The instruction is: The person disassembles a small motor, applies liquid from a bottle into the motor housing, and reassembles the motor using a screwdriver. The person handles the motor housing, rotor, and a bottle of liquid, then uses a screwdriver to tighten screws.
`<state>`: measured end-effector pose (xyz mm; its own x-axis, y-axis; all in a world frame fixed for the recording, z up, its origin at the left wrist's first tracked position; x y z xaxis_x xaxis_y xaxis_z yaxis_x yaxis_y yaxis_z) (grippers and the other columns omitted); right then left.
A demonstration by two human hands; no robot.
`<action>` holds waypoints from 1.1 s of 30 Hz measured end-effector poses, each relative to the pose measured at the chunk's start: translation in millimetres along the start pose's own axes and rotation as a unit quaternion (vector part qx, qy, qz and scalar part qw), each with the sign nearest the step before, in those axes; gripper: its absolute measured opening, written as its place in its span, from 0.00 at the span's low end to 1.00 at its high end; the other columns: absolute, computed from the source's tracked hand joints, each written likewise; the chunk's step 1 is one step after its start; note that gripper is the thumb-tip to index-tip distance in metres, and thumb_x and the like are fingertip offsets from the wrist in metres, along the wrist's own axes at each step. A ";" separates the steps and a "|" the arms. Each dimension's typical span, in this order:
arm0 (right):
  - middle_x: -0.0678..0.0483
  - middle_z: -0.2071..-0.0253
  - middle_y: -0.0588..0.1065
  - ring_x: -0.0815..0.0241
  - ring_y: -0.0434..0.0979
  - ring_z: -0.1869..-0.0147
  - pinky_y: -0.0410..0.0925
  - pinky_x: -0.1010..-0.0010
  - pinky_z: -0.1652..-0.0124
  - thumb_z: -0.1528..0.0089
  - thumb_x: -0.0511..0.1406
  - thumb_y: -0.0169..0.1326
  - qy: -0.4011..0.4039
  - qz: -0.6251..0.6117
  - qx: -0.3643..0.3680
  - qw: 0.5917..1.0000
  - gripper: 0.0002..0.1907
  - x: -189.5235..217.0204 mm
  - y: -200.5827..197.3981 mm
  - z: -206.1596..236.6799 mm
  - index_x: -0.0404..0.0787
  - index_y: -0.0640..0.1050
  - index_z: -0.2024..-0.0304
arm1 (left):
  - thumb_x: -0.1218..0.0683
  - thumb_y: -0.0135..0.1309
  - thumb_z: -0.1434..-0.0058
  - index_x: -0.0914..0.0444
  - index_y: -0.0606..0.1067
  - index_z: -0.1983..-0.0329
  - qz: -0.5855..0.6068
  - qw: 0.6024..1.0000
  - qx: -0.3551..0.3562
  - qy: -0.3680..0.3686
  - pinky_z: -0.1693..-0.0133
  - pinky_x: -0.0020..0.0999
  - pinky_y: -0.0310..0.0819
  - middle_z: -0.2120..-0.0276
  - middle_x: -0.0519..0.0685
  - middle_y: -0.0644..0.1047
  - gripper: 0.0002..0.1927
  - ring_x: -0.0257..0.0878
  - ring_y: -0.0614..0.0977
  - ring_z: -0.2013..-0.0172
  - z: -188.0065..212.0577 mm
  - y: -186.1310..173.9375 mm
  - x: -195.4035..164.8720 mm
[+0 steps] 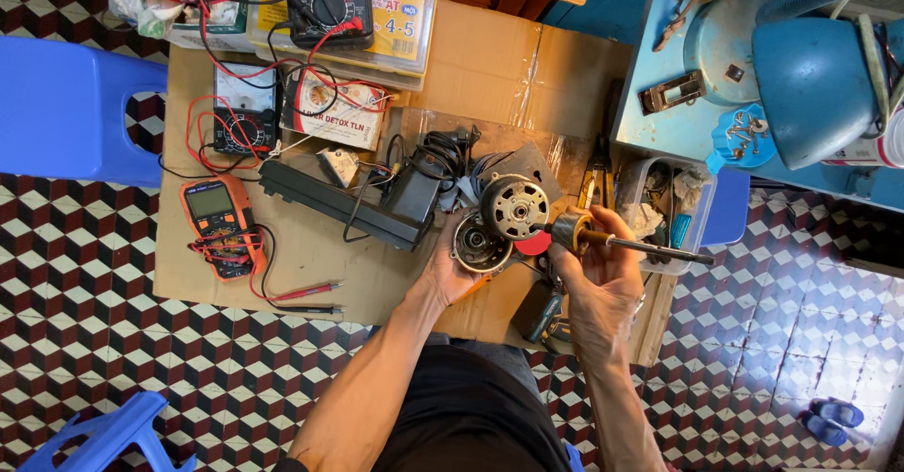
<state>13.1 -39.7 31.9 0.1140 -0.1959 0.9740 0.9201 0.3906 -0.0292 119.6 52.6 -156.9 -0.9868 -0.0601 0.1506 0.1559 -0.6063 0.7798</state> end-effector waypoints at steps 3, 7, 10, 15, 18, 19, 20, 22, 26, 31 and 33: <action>0.50 0.42 0.74 0.62 0.76 0.40 0.72 0.71 0.43 0.40 0.26 0.61 -0.015 0.059 0.003 0.998 0.29 -3.0 11.6 -10.5 0.38 0.68 0.37 | 0.40 0.59 0.39 0.61 0.77 0.48 -0.007 1.000 0.003 0.004 0.54 0.39 0.86 0.54 0.50 0.82 0.24 0.42 0.85 0.55 0.8 1.5 -0.8; 0.50 0.43 0.74 0.61 0.78 0.42 0.74 0.70 0.44 0.39 0.27 0.62 -0.069 0.125 0.027 0.989 0.28 -2.7 21.4 -11.7 0.37 0.68 0.39 | 0.39 0.59 0.37 0.60 0.77 0.49 -0.026 0.999 0.023 0.018 0.57 0.37 0.85 0.55 0.49 0.81 0.23 0.40 0.85 0.56 1.2 4.0 -3.6; 0.49 0.44 0.74 0.60 0.78 0.42 0.73 0.69 0.42 0.39 0.27 0.64 -0.113 0.197 0.031 0.973 0.28 -1.3 26.3 -10.3 0.36 0.69 0.39 | 0.39 0.58 0.37 0.60 0.76 0.49 -0.031 0.999 0.015 0.021 0.58 0.35 0.86 0.55 0.49 0.81 0.24 0.39 0.85 0.57 0.8 2.1 -4.7; 0.48 0.44 0.74 0.58 0.79 0.42 0.75 0.67 0.41 0.39 0.28 0.64 -0.134 0.259 0.031 0.956 0.27 -1.5 31.3 -6.9 0.37 0.70 0.40 | 0.36 0.57 0.36 0.61 0.76 0.48 -0.058 0.997 0.034 0.036 0.61 0.31 0.85 0.56 0.48 0.81 0.26 0.37 0.84 0.58 3.0 3.3 -6.8; 0.48 0.45 0.74 0.58 0.79 0.42 0.75 0.67 0.42 0.39 0.28 0.64 -0.134 0.277 0.030 0.951 0.27 -1.5 33.6 -7.8 0.37 0.70 0.40 | 0.36 0.57 0.37 0.60 0.76 0.49 -0.078 0.996 0.026 0.042 0.62 0.30 0.85 0.56 0.48 0.81 0.26 0.37 0.85 0.58 3.9 1.6 -8.1; 0.48 0.45 0.74 0.58 0.79 0.42 0.75 0.67 0.42 0.39 0.28 0.64 -0.134 0.277 0.031 0.951 0.27 -1.3 34.5 -8.4 0.37 0.70 0.40 | 0.36 0.57 0.37 0.60 0.76 0.49 -0.074 0.996 0.021 0.038 0.61 0.30 0.85 0.56 0.48 0.81 0.26 0.36 0.85 0.57 4.1 0.6 -8.0; 0.48 0.45 0.74 0.58 0.79 0.42 0.75 0.67 0.42 0.39 0.28 0.64 -0.134 0.278 0.031 0.951 0.27 -0.6 35.2 -8.8 0.37 0.70 0.39 | 0.36 0.57 0.38 0.60 0.76 0.49 -0.071 0.997 0.018 0.035 0.60 0.30 0.85 0.56 0.47 0.81 0.26 0.36 0.85 0.57 3.7 0.2 -8.0; 0.46 0.46 0.74 0.58 0.79 0.43 0.75 0.67 0.44 0.39 0.28 0.64 -0.154 0.312 0.028 0.937 0.26 4.1 37.9 -8.5 0.37 0.70 0.40 | 0.36 0.57 0.38 0.59 0.76 0.49 -0.071 0.997 0.015 0.032 0.60 0.30 0.85 0.56 0.47 0.81 0.26 0.36 0.84 0.57 3.3 -0.5 -8.4; 0.47 0.50 0.77 0.58 0.81 0.46 0.75 0.67 0.46 0.39 0.30 0.64 -0.178 0.347 0.032 0.920 0.26 13.1 45.8 -5.6 0.37 0.71 0.40 | 0.35 0.57 0.38 0.58 0.77 0.50 -0.086 0.996 0.009 0.037 0.62 0.31 0.85 0.57 0.46 0.82 0.25 0.36 0.85 0.58 2.5 -1.9 -10.1; 0.46 0.51 0.78 0.55 0.83 0.47 0.75 0.66 0.49 0.38 0.31 0.64 -0.194 0.382 0.048 0.902 0.25 22.3 57.5 -6.9 0.36 0.70 0.40 | 0.37 0.57 0.39 0.58 0.77 0.50 -0.075 0.996 -0.024 0.035 0.60 0.32 0.86 0.57 0.46 0.82 0.24 0.35 0.85 0.58 0.0 -6.0 -9.9; 0.44 0.51 0.78 0.52 0.83 0.49 0.75 0.65 0.52 0.39 0.31 0.65 -0.205 0.429 0.051 0.878 0.26 26.7 60.0 -7.9 0.36 0.70 0.42 | 0.37 0.57 0.38 0.59 0.76 0.50 -0.069 0.997 -0.021 0.036 0.59 0.33 0.86 0.57 0.47 0.82 0.24 0.36 0.85 0.58 -0.9 -4.6 -10.1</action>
<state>74.3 -28.6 54.4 0.5856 0.5419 0.6029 0.5200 0.3194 -0.7922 128.8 55.3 -162.6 -0.9996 -0.0290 -0.0009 0.0180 -0.6458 0.7633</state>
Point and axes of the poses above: each hand's wrist, its own z-axis away from the middle knuckle, its own y-axis out of the palm, x = y × z, the point moved 7 cm from there along -z, towards the middle knuckle
